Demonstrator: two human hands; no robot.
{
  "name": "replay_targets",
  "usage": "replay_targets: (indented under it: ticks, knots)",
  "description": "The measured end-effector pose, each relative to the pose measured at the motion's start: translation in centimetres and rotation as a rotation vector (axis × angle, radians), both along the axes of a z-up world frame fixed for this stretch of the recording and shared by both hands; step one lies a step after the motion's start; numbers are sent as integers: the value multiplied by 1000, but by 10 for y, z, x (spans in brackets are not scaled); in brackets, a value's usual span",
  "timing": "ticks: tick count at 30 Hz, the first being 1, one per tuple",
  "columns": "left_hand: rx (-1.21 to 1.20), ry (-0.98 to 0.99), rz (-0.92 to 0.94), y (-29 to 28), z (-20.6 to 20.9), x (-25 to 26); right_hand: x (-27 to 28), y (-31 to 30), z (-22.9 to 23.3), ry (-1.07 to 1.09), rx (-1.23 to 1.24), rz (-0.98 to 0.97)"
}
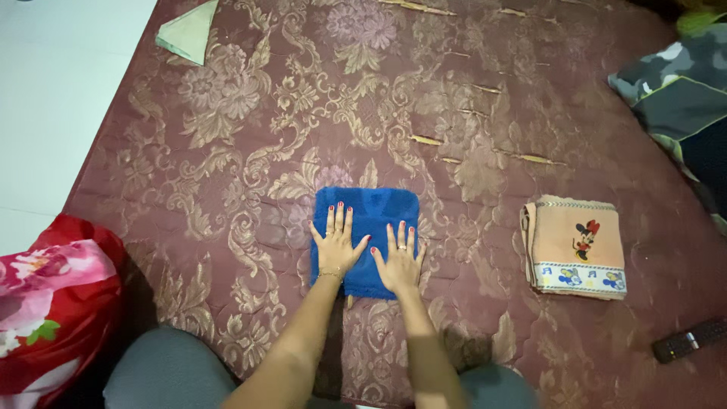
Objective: The person folds a blue towel and a pink Hello Kitty towel on a patterned maroon mat, smoothing and aligning each fold before stacking them neatly.
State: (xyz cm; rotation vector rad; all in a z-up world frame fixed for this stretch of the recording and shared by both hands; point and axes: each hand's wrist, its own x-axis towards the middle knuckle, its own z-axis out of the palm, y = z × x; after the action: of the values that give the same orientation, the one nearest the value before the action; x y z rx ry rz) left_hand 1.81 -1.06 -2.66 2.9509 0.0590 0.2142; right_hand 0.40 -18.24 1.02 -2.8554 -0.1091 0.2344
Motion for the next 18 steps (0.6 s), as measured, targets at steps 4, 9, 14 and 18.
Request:
replay_targets:
  ticks: [4, 9, 14, 18]
  knots:
    - [0, -34, -2, -6, 4, 2, 10, -4, -6, 101, -31, 4]
    - [5, -80, -6, -16, 4, -6, 18, -10, -19, 68, -3, 12]
    - [19, -55, 17, -35, 2, -28, 13, -21, -29, 47, 30, 29]
    - [85, 25, 72, -55, -2, -46, 10, -23, -31, 92, 38, 16]
